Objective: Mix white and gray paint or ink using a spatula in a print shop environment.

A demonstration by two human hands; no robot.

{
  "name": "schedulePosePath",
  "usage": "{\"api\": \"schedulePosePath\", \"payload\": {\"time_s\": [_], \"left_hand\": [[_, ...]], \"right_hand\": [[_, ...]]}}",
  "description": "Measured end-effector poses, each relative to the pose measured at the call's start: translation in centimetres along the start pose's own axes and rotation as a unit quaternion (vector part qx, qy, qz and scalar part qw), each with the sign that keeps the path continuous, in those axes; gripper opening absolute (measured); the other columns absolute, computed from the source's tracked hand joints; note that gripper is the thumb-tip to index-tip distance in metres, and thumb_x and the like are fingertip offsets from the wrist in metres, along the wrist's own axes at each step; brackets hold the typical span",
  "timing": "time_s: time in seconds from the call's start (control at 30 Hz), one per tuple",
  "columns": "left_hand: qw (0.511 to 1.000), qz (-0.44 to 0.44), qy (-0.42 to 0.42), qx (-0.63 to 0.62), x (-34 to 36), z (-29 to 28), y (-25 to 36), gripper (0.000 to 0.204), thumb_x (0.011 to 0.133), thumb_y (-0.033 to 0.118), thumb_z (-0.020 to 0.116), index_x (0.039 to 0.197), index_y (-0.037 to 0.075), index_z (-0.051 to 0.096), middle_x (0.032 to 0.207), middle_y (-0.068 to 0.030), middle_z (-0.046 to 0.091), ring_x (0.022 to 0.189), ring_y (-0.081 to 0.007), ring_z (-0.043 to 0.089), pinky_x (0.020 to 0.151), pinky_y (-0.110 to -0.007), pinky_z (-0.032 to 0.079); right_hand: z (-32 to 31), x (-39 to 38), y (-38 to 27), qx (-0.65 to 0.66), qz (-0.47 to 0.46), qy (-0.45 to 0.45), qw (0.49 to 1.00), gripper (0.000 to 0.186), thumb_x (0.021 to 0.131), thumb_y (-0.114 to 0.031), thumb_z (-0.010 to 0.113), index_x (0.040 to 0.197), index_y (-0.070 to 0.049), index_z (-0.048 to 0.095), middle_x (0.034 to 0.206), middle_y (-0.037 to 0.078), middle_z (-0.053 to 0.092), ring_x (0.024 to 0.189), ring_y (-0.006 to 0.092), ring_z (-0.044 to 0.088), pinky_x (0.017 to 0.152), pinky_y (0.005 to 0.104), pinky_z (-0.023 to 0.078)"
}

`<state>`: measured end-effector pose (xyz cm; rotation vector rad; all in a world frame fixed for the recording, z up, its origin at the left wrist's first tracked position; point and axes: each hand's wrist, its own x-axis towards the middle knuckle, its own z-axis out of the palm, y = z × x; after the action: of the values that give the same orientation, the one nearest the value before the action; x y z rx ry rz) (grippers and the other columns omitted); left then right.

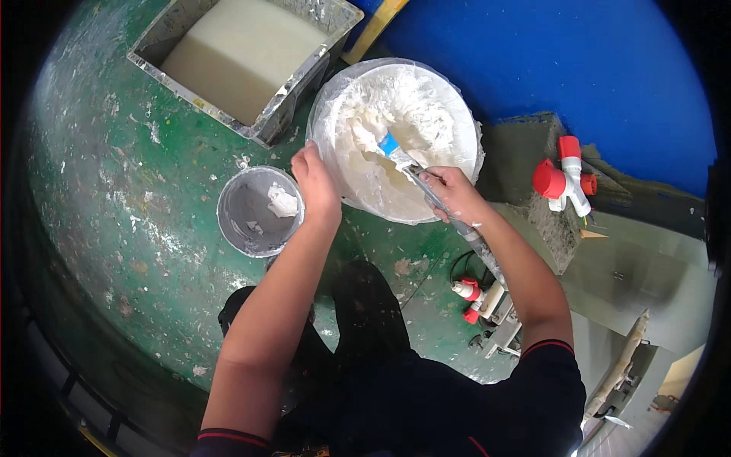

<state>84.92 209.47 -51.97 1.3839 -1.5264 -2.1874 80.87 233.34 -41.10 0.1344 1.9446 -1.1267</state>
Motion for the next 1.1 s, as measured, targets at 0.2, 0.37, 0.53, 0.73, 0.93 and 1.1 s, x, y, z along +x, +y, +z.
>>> {"api": "schedulePosePath", "payload": {"time_s": [0.2,0.37,0.53,0.73,0.93,1.1], "left_hand": [[0.981,0.178,-0.053,-0.058,-6.9,-1.1,7.5,0.027,0.108,0.024,0.05,0.121,0.0,0.051,0.117,-0.011,0.055,0.11,-0.0181,0.053,0.1,-0.033,0.042],[0.899,0.196,-0.375,-0.111,-16.2,-3.3,8.1,0.013,0.101,0.006,0.053,0.115,0.007,0.053,0.096,-0.0015,0.057,0.086,-0.0093,0.053,0.075,-0.025,0.044],[0.827,0.191,-0.529,-0.029,-22.9,-5.9,8.3,0.025,0.09,0.003,0.068,0.112,0.004,0.058,0.09,-0.0018,0.066,0.08,-0.0135,0.065,0.069,-0.03,0.05],[0.747,0.25,-0.614,-0.043,-28.3,-7.5,6.5,0.028,0.088,0.014,0.073,0.111,0.006,0.059,0.085,-0.007,0.062,0.081,-0.0291,0.067,0.068,-0.041,0.053],[0.737,0.251,-0.628,-0.009,-29.6,-8.9,5.7,0.027,0.089,0.018,0.07,0.109,0.006,0.056,0.09,-0.0081,0.063,0.084,-0.0327,0.066,0.07,-0.044,0.052],[0.743,0.258,-0.616,-0.043,-30.6,-9.8,5.8,0.026,0.089,0.018,0.069,0.108,0.007,0.056,0.089,-0.0076,0.062,0.084,-0.0325,0.066,0.068,-0.045,0.052]], "right_hand": [[1.0,-4.7,2.5,0.062,-0.022,0.05,0.997,0.026,0.109,-0.022,0.051,0.106,0.002,0.06,0.063,0.004,0.055,0.042,0.0115,0.05,0.041,0.0287,0.039],[2.7,-8.2,5.8,0.087,-0.048,0.099,0.99,0.022,0.108,-0.02,0.053,0.106,0.001,0.06,0.065,0.004,0.056,0.044,0.0116,0.05,0.041,0.0282,0.039],[3.8,-10.2,9.3,0.019,-0.189,0.204,0.96,0.026,0.105,-0.026,0.061,0.11,-0.001,0.059,0.075,0.002,0.058,0.053,0.009,0.052,0.045,0.0254,0.039],[7.9,-14.6,6.9,0.067,-0.164,0.203,0.963,0.028,0.106,-0.023,0.058,0.116,0.002,0.057,0.073,0.001,0.055,0.054,0.0078,0.048,0.048,0.0248,0.04],[10.8,-15.9,6.2,0.12,-0.195,0.135,0.964,0.028,0.106,-0.025,0.059,0.117,0.001,0.055,0.075,0.003,0.057,0.053,0.0092,0.049,0.046,0.0258,0.04],[11.9,-17.5,3.8,0.233,-0.154,0.174,0.944,0.041,0.108,-0.042,0.05,0.115,-0.002,0.052,0.077,0.008,0.058,0.04,0.0134,0.046,0.034,0.0293,0.038]]}}
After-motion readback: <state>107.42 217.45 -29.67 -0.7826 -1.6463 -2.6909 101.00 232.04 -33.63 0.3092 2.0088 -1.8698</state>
